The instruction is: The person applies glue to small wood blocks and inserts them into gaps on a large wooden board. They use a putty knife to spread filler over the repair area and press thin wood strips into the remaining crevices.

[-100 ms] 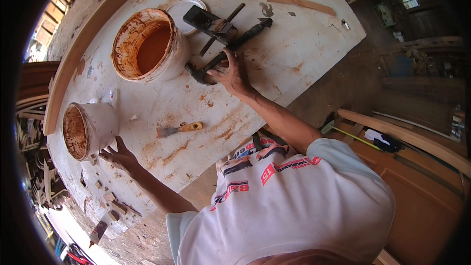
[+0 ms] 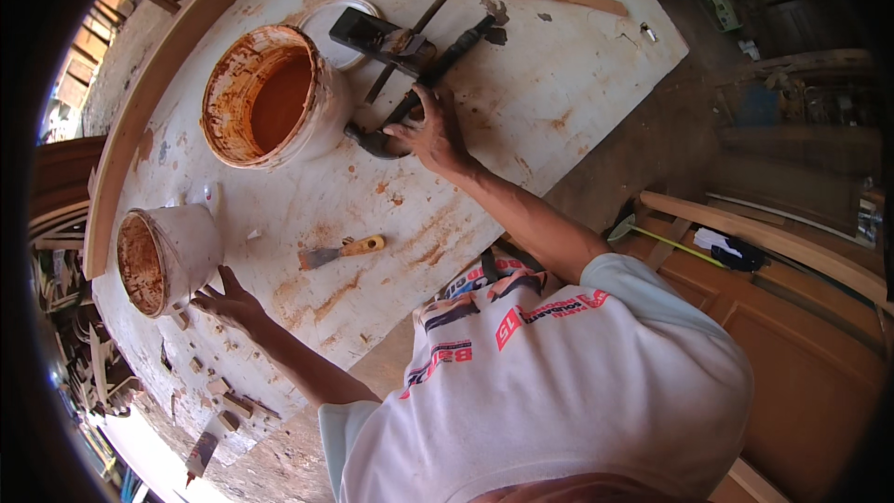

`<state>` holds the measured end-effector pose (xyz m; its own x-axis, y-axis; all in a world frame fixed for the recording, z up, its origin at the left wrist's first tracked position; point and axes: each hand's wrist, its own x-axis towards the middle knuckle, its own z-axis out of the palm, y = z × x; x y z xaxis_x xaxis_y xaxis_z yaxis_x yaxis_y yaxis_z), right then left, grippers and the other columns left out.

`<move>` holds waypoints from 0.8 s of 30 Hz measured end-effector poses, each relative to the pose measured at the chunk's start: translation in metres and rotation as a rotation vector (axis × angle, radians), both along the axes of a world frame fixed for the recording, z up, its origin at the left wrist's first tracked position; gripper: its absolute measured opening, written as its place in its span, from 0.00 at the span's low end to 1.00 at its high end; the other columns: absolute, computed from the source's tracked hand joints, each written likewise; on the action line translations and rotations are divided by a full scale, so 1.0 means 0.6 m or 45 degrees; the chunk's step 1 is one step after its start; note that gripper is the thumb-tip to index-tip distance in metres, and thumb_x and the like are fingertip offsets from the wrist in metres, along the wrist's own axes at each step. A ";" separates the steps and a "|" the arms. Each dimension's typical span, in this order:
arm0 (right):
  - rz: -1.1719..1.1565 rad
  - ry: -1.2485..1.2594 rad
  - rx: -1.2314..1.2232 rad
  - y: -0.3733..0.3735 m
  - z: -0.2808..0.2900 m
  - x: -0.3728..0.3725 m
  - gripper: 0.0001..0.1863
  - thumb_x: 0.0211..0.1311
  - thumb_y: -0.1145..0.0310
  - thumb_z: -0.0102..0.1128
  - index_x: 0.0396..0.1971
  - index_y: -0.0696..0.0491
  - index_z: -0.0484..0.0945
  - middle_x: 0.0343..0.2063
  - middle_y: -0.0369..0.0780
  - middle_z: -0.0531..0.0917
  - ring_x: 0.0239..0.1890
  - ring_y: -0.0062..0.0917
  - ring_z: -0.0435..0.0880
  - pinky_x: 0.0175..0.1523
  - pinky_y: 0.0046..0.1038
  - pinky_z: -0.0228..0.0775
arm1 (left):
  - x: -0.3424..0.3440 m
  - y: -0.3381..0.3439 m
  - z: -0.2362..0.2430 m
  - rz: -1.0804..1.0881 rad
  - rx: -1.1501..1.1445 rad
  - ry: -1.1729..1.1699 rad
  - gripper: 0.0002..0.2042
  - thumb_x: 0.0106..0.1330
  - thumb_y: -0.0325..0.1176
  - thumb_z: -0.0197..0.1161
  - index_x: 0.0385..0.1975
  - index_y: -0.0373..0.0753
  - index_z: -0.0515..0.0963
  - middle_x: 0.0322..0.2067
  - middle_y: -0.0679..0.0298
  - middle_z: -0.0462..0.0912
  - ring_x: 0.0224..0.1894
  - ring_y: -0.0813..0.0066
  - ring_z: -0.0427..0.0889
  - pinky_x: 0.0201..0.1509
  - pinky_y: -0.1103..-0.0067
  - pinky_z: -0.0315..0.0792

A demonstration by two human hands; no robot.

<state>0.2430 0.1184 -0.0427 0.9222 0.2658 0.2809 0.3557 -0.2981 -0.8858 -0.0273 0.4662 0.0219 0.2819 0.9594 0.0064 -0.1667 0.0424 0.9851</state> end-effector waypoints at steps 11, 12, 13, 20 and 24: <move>0.299 0.072 -0.355 -0.084 0.107 0.108 0.30 0.58 0.57 0.77 0.54 0.61 0.79 0.47 0.53 0.82 0.48 0.39 0.86 0.53 0.35 0.79 | 0.042 -0.155 -0.013 0.340 0.042 0.356 0.32 0.82 0.54 0.40 0.71 0.30 0.61 0.66 0.47 0.72 0.63 0.53 0.77 0.67 0.61 0.75; 0.254 0.058 -0.334 -0.127 0.116 0.116 0.29 0.59 0.56 0.76 0.53 0.61 0.80 0.46 0.51 0.83 0.46 0.38 0.86 0.52 0.35 0.79 | 0.051 -0.188 -0.010 0.286 0.084 0.366 0.32 0.82 0.54 0.41 0.70 0.30 0.63 0.63 0.48 0.75 0.61 0.55 0.78 0.65 0.63 0.76; 0.221 0.043 -0.308 -0.169 0.120 0.124 0.28 0.60 0.56 0.75 0.52 0.61 0.80 0.44 0.50 0.84 0.45 0.37 0.86 0.51 0.36 0.79 | 0.057 -0.220 -0.010 0.245 0.129 0.377 0.31 0.83 0.54 0.41 0.68 0.30 0.66 0.61 0.49 0.77 0.59 0.57 0.79 0.63 0.64 0.77; -0.371 -0.209 -0.661 -0.504 0.088 0.338 0.29 0.63 0.59 0.71 0.59 0.60 0.76 0.50 0.51 0.81 0.53 0.43 0.82 0.59 0.38 0.74 | 0.127 -0.489 -0.006 -0.229 0.358 0.317 0.22 0.84 0.46 0.48 0.60 0.34 0.77 0.48 0.57 0.85 0.43 0.73 0.82 0.47 0.76 0.76; -0.225 -0.625 -0.884 -0.548 0.103 0.488 0.36 0.61 0.59 0.72 0.67 0.57 0.70 0.63 0.53 0.74 0.68 0.48 0.70 0.72 0.44 0.62 | 0.135 -0.638 -0.010 -0.261 0.241 0.334 0.18 0.82 0.40 0.52 0.61 0.33 0.76 0.47 0.58 0.85 0.43 0.77 0.81 0.49 0.78 0.76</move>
